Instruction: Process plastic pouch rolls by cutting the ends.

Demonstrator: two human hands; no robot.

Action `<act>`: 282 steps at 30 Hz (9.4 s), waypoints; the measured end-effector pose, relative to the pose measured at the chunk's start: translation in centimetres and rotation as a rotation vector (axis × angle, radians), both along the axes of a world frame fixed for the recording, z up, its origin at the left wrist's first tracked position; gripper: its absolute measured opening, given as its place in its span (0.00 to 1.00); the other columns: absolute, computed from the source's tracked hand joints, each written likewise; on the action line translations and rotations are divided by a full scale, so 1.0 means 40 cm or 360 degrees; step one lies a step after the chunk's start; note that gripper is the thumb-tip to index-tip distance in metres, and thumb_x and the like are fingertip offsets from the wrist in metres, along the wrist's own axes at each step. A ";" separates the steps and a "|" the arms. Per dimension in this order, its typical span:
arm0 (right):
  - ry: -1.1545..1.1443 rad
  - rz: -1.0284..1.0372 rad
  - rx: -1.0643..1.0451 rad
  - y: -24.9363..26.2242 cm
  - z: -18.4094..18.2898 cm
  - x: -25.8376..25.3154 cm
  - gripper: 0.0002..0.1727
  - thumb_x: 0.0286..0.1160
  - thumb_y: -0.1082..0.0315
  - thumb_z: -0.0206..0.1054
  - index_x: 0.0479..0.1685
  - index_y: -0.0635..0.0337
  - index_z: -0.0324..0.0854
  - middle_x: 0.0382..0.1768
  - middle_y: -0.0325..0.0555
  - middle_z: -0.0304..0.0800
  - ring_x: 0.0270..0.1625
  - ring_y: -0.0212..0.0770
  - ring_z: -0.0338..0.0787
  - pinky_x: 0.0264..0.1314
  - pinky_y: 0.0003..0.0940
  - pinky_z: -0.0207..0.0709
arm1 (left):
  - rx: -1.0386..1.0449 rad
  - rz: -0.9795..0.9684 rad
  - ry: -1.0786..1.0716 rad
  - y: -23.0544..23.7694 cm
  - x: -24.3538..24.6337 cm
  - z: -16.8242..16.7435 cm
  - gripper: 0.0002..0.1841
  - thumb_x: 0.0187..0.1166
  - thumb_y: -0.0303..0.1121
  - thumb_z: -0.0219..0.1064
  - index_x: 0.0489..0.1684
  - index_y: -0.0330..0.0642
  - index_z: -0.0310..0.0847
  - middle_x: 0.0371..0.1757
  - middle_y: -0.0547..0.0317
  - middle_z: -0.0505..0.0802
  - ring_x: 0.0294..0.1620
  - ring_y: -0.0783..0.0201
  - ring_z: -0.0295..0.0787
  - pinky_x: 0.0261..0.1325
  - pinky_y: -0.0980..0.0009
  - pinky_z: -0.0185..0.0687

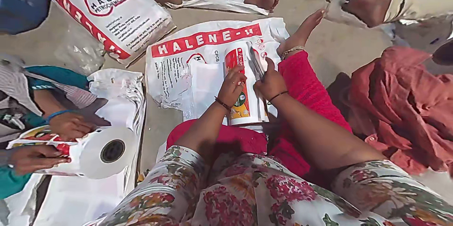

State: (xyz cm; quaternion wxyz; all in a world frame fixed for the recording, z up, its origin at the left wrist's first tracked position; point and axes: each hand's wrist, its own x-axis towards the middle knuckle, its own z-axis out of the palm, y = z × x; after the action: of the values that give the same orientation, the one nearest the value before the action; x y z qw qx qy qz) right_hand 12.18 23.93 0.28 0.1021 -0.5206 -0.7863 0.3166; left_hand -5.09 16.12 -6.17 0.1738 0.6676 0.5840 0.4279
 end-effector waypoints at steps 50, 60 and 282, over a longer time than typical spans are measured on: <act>0.0291 -0.0403 -0.0377 0.161 0.102 -0.184 0.23 0.91 0.58 0.53 0.79 0.54 0.69 0.39 0.44 0.88 0.21 0.32 0.76 0.23 0.29 0.69 | -0.1004 0.0084 -0.0171 0.030 -0.153 0.022 0.43 0.82 0.44 0.71 0.97 0.53 0.48 0.91 0.36 0.65 0.85 0.34 0.69 0.81 0.31 0.66; 0.1015 -0.0210 -0.0599 0.114 0.062 -0.093 0.11 0.90 0.66 0.58 0.60 0.63 0.75 0.45 0.50 0.91 0.36 0.41 0.92 0.40 0.40 0.90 | -0.0980 0.0070 -0.0199 0.026 -0.149 0.024 0.44 0.82 0.41 0.71 0.97 0.49 0.48 0.89 0.33 0.66 0.87 0.35 0.67 0.83 0.35 0.65; 0.0214 -0.0270 -0.0307 -0.050 0.041 0.197 0.32 0.93 0.61 0.52 0.95 0.42 0.52 0.49 0.60 0.90 0.33 0.50 0.88 0.38 0.51 0.84 | -0.1774 0.0942 0.0079 -0.198 -0.314 0.042 0.23 0.85 0.42 0.63 0.57 0.25 0.86 0.62 0.31 0.89 0.67 0.38 0.86 0.72 0.36 0.74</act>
State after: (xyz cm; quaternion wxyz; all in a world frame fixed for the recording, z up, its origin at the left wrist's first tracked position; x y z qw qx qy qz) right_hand 20.05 21.93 1.90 0.1304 -0.5703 -0.6968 0.4150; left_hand -17.67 8.21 -4.50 0.3562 0.2967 0.8830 0.0734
